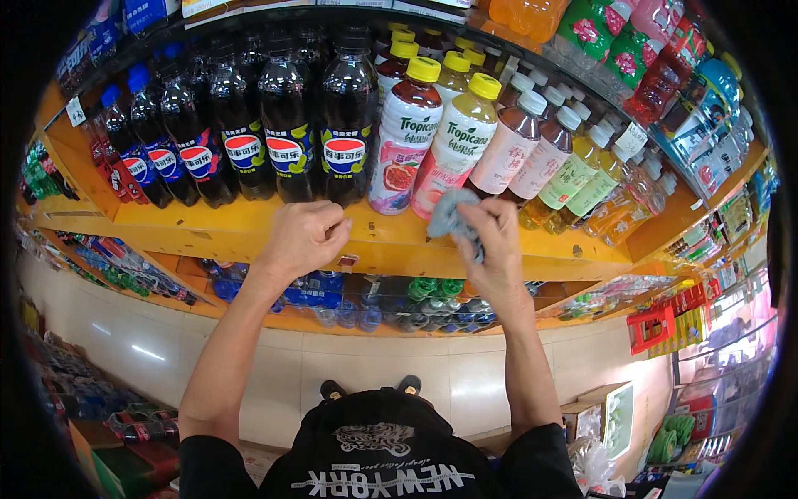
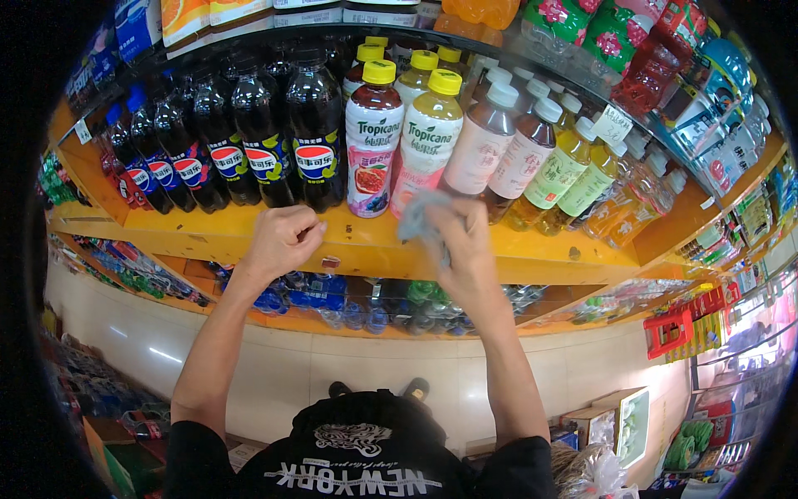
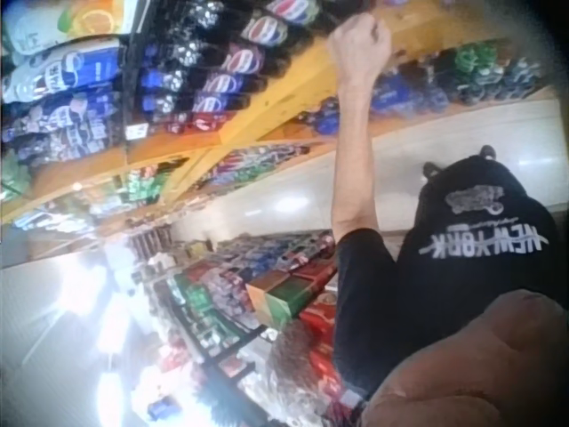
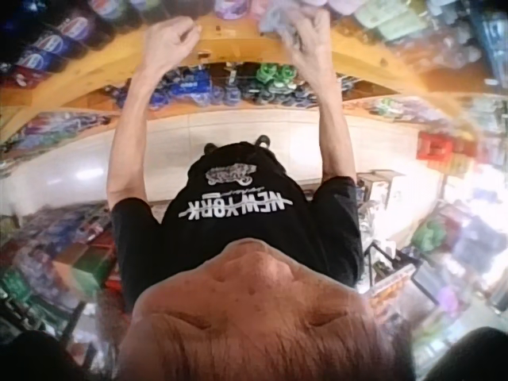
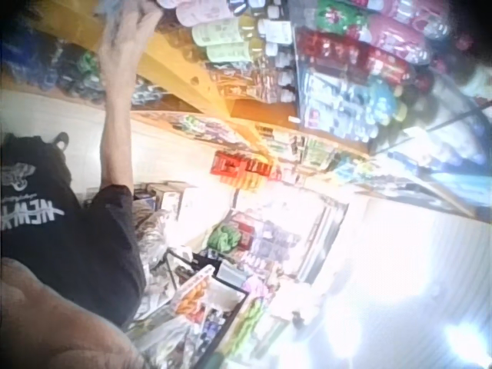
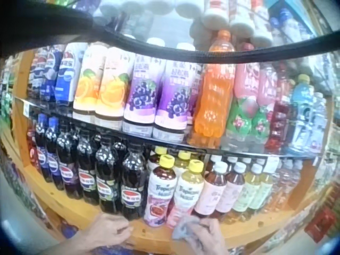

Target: The person wipes the front edge of a yellow store shelf with a cloth, then picks up and wipes individual beverage bottles before placing them back. The person moves along the aisle, repeating the wiping and bottle-handling actions across multiple shelves.

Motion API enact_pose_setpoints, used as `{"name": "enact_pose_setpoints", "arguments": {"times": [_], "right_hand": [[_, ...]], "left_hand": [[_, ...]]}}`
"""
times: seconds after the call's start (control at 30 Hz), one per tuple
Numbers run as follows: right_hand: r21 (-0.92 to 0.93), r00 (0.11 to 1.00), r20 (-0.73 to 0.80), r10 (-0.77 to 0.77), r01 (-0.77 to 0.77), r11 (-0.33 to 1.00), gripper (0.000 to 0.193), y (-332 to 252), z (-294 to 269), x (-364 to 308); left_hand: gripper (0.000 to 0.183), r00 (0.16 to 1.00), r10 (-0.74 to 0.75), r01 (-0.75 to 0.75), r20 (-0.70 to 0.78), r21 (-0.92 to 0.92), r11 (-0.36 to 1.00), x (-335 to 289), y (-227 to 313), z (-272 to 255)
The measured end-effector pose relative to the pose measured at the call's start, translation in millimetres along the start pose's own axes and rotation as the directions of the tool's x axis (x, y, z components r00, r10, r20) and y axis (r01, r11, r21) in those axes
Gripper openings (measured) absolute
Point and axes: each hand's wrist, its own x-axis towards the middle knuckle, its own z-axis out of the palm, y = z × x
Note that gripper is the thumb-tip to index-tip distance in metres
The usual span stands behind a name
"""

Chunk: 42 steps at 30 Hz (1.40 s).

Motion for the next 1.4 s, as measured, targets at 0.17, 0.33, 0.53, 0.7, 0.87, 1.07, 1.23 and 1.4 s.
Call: {"name": "enact_pose_setpoints", "arguments": {"times": [0.17, 0.33, 0.53, 0.7, 0.87, 1.07, 1.23, 1.4], "right_hand": [[-0.175, 0.923, -0.32, -0.213, 0.164, 0.971, 0.043, -23.0, -4.6, 57.7], [-0.232, 0.909, -0.363, -0.205, 0.125, 0.965, 0.043, -12.8, 9.7, 63.1], [-0.119, 0.992, -0.12, -0.048, 0.034, 0.992, 0.037, 5.4, 47.7, 1.7], [-0.184, 0.995, -0.096, -0.035, 0.017, 0.983, 0.034, 1.8, 58.5, -8.0], [-0.138, 0.996, -0.089, -0.017, 0.004, 0.99, 0.036, -2.1, 60.6, -9.1], [-0.167, 0.96, -0.214, -0.182, 0.147, 0.975, 0.039, -34.7, 48.4, 34.1], [-0.248, 0.894, -0.334, -0.3, 0.224, 0.943, 0.041, -50.1, 41.5, 87.2], [-0.31, 0.931, -0.251, -0.264, 0.181, 0.933, 0.04, -44.8, 56.6, 81.3]], "left_hand": [[0.027, 1.0, 0.015, -0.016, 0.017, 0.008, 1.0, -1.3, -13.1, -0.5], [0.028, 0.977, -0.12, 0.121, 0.176, 0.004, 0.993, 6.3, -14.5, -6.0], [0.03, 0.974, -0.111, 0.129, 0.198, -0.085, 0.988, 5.3, -17.9, -4.7], [0.031, 0.996, -0.049, 0.059, 0.077, -0.132, 0.989, -1.8, -13.7, -0.9], [0.03, 0.999, -0.023, 0.028, 0.046, -0.114, 0.993, -2.5, -13.9, 0.0], [0.027, 0.997, -0.028, 0.03, 0.072, -0.032, 0.999, -1.7, -16.6, -1.3], [0.024, 0.997, -0.045, 0.046, 0.057, -0.017, 0.999, -1.7, -15.8, -1.5], [0.027, 0.999, -0.045, 0.046, 0.023, -0.045, 0.998, -2.2, -15.9, 1.6]]}}
